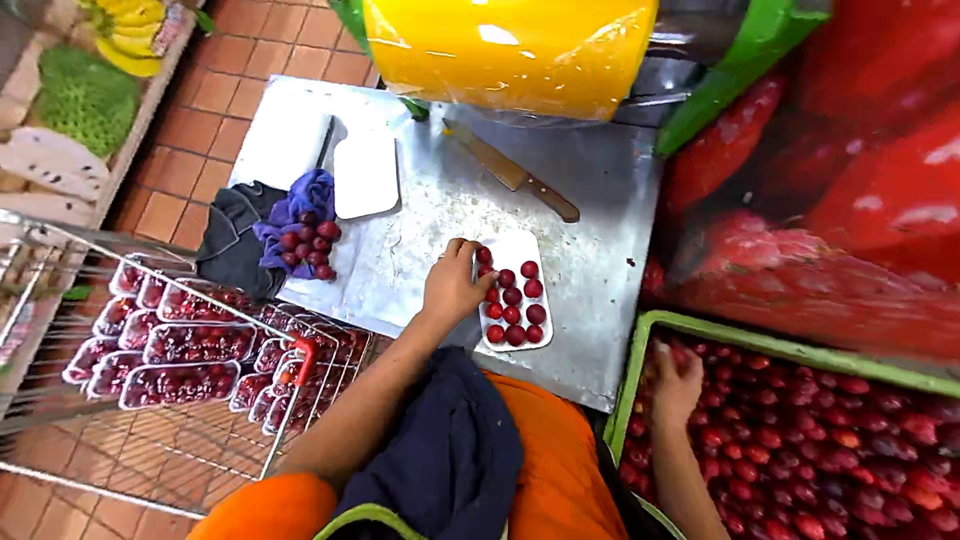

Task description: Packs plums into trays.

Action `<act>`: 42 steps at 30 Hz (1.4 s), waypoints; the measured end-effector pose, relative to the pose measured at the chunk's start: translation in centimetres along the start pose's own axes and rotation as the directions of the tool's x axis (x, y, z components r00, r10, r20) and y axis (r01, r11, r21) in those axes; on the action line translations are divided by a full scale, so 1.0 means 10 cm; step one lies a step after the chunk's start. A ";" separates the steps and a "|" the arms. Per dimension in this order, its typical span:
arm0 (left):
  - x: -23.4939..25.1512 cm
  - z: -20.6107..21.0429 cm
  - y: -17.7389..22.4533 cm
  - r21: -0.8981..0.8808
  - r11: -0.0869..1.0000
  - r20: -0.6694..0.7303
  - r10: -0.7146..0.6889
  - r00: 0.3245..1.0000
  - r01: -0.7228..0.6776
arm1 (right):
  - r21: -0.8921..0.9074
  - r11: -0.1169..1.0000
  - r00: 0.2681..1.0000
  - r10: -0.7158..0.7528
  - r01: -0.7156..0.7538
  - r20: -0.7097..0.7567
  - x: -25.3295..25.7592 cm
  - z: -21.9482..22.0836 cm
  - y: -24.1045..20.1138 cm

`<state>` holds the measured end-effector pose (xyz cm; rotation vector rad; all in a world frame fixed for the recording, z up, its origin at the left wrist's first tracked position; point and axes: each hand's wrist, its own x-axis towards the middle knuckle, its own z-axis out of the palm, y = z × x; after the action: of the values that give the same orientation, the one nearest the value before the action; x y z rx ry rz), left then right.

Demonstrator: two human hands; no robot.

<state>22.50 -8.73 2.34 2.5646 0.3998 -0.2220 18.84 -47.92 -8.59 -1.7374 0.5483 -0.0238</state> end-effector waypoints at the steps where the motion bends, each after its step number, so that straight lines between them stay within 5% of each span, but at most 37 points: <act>1: 0.00 0.00 -0.01 0.035 0.999 -0.012 0.011 1.000 -0.011 | 0.398 0.902 0.983 0.183 -0.169 0.002 -0.01 -0.03 -0.11; 3: -0.01 0.02 -0.04 0.083 0.996 -0.023 0.026 0.999 -0.024 | 0.863 0.373 0.902 0.389 -0.342 0.189 -0.12 -0.23 -0.33; 4: -0.01 0.03 -0.05 0.091 0.995 -0.022 0.030 0.999 -0.028 | 0.912 0.210 0.883 0.398 -0.353 0.250 -0.19 -0.31 -0.43; 5: 0.00 0.04 -0.06 0.085 0.996 -0.024 0.033 0.999 -0.031 | 0.918 0.160 0.882 0.375 -0.364 0.285 -0.27 -0.37 -0.55; 7: 0.00 0.05 -0.08 0.062 0.998 -0.027 0.027 0.999 -0.026 | 0.886 0.222 0.903 0.240 -0.407 0.355 -0.42 -0.40 -0.82; 9: 0.00 0.05 -0.09 0.040 0.999 -0.026 0.021 0.999 -0.020 | 0.756 0.493 0.882 0.053 -0.431 0.469 -0.47 -0.29 -1.12; 11: 0.01 0.05 -0.11 0.022 1.000 -0.028 0.022 0.999 -0.021 | 0.433 0.870 0.807 -0.073 -0.235 0.586 -0.35 0.02 -1.47; 12: 0.01 0.05 -0.12 0.013 1.000 -0.024 0.024 0.999 -0.023 | 0.232 0.972 0.758 -0.121 -0.040 0.640 -0.25 0.24 -1.61; 14: 0.01 0.05 -0.12 -0.002 1.000 -0.024 0.030 0.999 -0.031 | -0.128 0.904 0.613 -0.167 0.408 0.773 -0.01 0.80 -1.86; 16: 0.02 0.05 -0.12 0.001 0.999 -0.027 0.035 0.999 -0.034 | -0.178 0.636 0.405 -0.231 0.751 0.884 0.17 1.48 -2.00; 18: 0.00 0.06 -0.12 0.015 0.999 -0.025 0.029 0.999 -0.028 | -0.161 0.370 0.235 -0.164 0.915 0.958 0.27 2.04 -2.06; 21: -0.01 0.05 -0.12 -0.001 1.000 -0.014 0.010 1.000 -0.010 | -0.150 0.121 0.144 0.055 0.981 0.988 0.29 2.47 -2.07; 23: -0.02 0.06 -0.14 -0.025 1.000 -0.017 -0.002 1.000 0.001 | -0.140 0.112 0.123 0.141 0.984 0.982 0.31 2.56 -2.08; 29: 0.02 0.08 -0.23 -0.121 0.981 -0.082 0.141 0.987 -0.150 | -0.060 0.418 -0.032 0.211 0.907 0.977 0.56 2.50 -2.07; 33: 0.21 0.12 -0.18 -0.171 0.928 -0.048 0.327 0.944 -0.330 | -0.123 0.539 0.007 0.212 0.834 0.977 0.67 2.42 -2.18; 37: 0.31 0.19 -0.04 -0.117 0.953 -0.083 0.273 0.959 -0.281 | -0.252 0.527 0.153 0.225 0.811 0.962 0.65 2.31 -2.24; 42: 0.34 0.16 0.10 -0.088 0.975 -0.044 0.201 0.979 -0.204 | -0.224 0.595 0.219 0.082 0.772 0.972 0.68 2.24 -2.06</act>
<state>25.92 -9.61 0.65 2.4992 0.1547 -0.0830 38.89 -27.07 3.07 -2.1829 -1.0048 0.9643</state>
